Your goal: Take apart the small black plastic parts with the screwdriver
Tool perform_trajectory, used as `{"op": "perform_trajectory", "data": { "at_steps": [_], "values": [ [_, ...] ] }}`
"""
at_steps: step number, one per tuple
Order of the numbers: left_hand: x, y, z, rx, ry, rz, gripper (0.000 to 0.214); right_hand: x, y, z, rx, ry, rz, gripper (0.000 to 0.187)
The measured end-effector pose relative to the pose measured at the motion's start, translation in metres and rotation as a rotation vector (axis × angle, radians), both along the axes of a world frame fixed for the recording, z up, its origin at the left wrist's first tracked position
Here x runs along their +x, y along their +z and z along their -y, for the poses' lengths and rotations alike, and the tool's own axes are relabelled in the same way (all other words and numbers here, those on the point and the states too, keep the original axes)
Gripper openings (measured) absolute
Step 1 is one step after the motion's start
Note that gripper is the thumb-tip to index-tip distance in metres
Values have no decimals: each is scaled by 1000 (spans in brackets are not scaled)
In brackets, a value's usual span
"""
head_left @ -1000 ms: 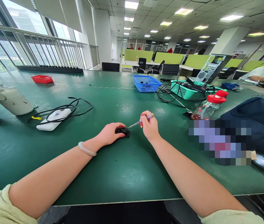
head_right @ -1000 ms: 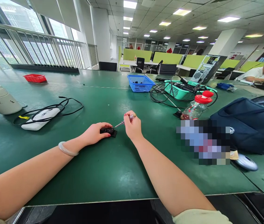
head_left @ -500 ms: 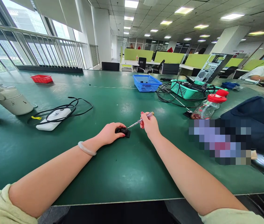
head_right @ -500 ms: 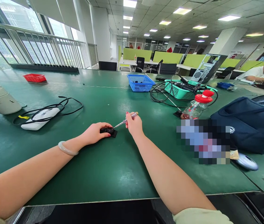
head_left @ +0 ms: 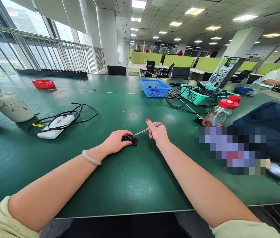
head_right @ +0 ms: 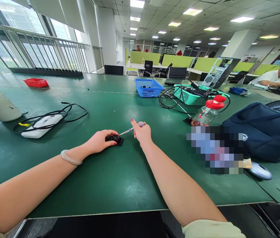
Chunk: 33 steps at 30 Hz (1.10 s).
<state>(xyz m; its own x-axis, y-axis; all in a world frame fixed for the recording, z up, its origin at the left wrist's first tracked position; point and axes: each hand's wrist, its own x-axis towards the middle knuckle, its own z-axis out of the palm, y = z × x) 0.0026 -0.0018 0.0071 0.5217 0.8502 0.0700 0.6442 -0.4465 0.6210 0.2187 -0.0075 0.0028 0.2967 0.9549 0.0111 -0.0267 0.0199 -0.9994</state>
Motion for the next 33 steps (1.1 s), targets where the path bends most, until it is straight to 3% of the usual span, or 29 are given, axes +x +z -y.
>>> {"op": "perform_trajectory", "data": {
  "at_steps": [8,12,18,33],
  "values": [
    [0,1,2,10,-9,-10,36,-2,4,-2,-74,53,-253,46],
    [1,2,2,30,-12,-25,36,-2,7,-1,-136,60,-286,36],
    [1,2,3,57,-12,-35,34,-4,8,-1,-101,8,-286,15],
    [2,-2,3,134,-8,-72,38,-4,9,-2,-178,-41,-456,20]
  ]
}}
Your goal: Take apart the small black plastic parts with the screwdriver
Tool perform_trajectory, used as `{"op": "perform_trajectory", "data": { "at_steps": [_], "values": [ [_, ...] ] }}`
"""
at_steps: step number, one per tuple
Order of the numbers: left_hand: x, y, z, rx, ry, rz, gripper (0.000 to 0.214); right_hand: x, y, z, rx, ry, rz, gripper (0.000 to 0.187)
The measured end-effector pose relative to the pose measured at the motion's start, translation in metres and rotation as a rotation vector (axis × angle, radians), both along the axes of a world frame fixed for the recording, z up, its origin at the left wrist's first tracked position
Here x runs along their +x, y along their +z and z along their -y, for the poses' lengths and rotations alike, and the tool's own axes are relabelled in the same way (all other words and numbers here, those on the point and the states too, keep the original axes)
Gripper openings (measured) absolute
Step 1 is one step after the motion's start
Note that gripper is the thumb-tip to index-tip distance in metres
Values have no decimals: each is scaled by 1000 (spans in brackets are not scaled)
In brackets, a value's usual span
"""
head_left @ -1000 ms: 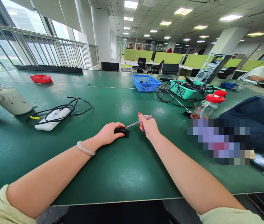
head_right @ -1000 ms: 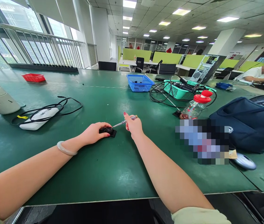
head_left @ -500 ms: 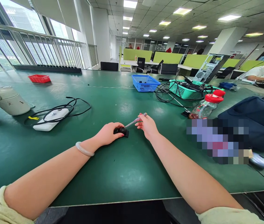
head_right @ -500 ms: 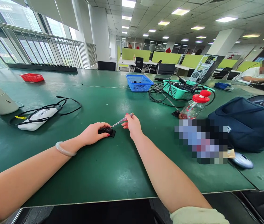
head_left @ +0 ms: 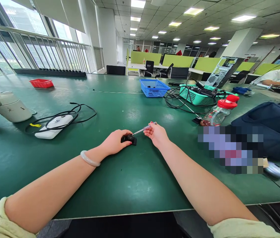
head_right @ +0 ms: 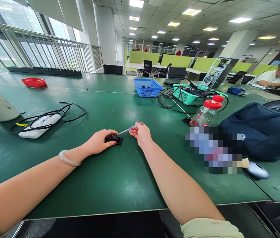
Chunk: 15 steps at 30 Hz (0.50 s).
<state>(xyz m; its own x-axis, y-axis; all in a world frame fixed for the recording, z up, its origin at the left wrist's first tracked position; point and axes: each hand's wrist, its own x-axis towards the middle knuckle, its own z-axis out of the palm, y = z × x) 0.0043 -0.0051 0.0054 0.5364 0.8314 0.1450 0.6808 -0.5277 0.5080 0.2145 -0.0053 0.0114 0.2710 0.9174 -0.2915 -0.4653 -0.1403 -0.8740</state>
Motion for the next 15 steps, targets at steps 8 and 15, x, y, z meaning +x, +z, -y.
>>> {"op": "perform_trajectory", "data": {
  "at_steps": [8,15],
  "values": [
    [1,0,2,51,-30,-14,40,3,-2,-1,6,32,45,24],
    [1,-1,1,46,-8,-19,44,0,-1,3,29,161,173,14]
  ]
}}
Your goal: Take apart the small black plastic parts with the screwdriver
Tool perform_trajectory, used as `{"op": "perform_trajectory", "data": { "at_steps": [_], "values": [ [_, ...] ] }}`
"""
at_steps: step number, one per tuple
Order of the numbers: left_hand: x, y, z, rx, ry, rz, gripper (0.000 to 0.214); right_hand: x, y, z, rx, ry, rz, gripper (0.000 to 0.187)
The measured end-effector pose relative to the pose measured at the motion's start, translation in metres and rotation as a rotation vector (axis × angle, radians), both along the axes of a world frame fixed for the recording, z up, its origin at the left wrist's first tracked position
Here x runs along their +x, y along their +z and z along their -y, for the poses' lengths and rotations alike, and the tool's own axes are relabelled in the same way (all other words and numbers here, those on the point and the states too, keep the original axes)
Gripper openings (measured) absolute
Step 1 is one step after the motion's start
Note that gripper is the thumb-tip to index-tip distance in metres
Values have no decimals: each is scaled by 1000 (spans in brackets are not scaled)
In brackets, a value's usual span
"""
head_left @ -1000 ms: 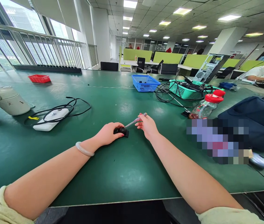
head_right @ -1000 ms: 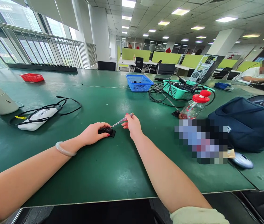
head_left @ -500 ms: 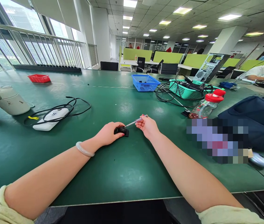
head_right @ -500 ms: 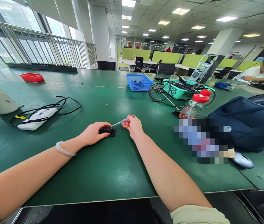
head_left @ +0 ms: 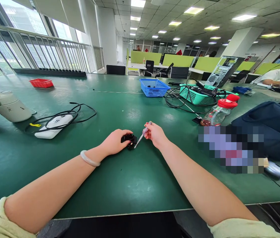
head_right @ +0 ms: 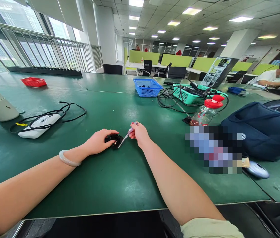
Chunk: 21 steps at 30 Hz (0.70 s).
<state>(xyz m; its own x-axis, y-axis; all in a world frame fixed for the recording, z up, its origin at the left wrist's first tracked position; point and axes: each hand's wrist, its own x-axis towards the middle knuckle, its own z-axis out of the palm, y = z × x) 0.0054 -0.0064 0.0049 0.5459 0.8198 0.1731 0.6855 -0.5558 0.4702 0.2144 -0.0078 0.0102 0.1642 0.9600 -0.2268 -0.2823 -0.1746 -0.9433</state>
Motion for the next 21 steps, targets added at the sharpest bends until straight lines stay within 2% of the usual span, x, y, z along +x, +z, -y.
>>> {"op": "perform_trajectory", "data": {
  "at_steps": [3,8,12,16,21],
  "values": [
    [0,-1,-1,-3,17,-9,43,1,4,1,61,-3,64,18],
    [-1,-1,-2,8,57,-26,41,-1,9,5,399,-122,177,28],
    [-1,0,-2,22,48,-33,45,-9,9,17,588,-82,343,25],
    [-2,0,-2,14,32,-16,49,-13,9,25,617,33,488,15],
    [-2,-2,-3,-8,40,-13,49,-13,15,27,618,4,593,25]
  ]
}}
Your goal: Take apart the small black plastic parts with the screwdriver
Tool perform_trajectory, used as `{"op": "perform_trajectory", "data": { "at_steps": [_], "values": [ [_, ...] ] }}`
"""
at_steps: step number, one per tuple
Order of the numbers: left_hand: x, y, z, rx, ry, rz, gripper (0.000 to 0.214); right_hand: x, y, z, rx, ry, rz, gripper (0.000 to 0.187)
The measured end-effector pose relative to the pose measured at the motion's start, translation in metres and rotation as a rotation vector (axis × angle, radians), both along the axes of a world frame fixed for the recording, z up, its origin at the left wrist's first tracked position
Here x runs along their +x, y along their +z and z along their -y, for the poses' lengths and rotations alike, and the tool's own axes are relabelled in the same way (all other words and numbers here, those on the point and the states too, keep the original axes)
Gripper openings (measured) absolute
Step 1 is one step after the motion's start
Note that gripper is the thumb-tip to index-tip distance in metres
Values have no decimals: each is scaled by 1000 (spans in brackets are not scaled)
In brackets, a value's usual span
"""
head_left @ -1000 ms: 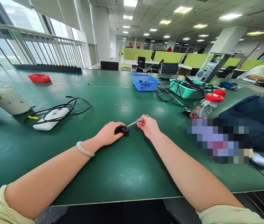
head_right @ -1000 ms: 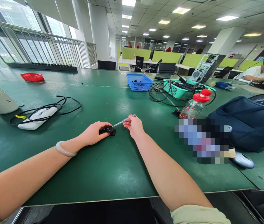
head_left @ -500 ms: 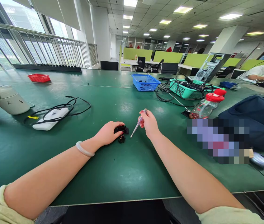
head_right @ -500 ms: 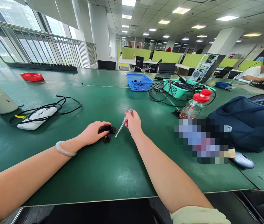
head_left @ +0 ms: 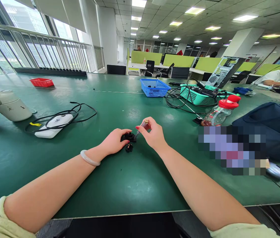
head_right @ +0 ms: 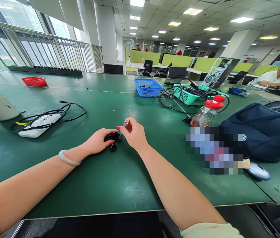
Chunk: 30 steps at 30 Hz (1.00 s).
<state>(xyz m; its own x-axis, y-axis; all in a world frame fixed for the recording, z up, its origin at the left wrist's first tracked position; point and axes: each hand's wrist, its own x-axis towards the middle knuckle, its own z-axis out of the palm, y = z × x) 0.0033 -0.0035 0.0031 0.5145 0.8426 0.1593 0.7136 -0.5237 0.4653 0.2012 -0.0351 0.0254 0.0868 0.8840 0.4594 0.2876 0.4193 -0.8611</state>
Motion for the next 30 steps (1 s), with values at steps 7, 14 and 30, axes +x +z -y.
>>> {"op": "perform_trajectory", "data": {
  "at_steps": [7,14,30],
  "values": [
    [1,1,0,-17,-5,-5,49,4,-5,-4,79,-82,-30,13],
    [0,1,-6,-33,-15,-1,52,6,-18,-15,-2,-18,-107,20],
    [-1,-1,-6,69,-66,-58,46,-8,0,14,218,138,30,31]
  ]
}}
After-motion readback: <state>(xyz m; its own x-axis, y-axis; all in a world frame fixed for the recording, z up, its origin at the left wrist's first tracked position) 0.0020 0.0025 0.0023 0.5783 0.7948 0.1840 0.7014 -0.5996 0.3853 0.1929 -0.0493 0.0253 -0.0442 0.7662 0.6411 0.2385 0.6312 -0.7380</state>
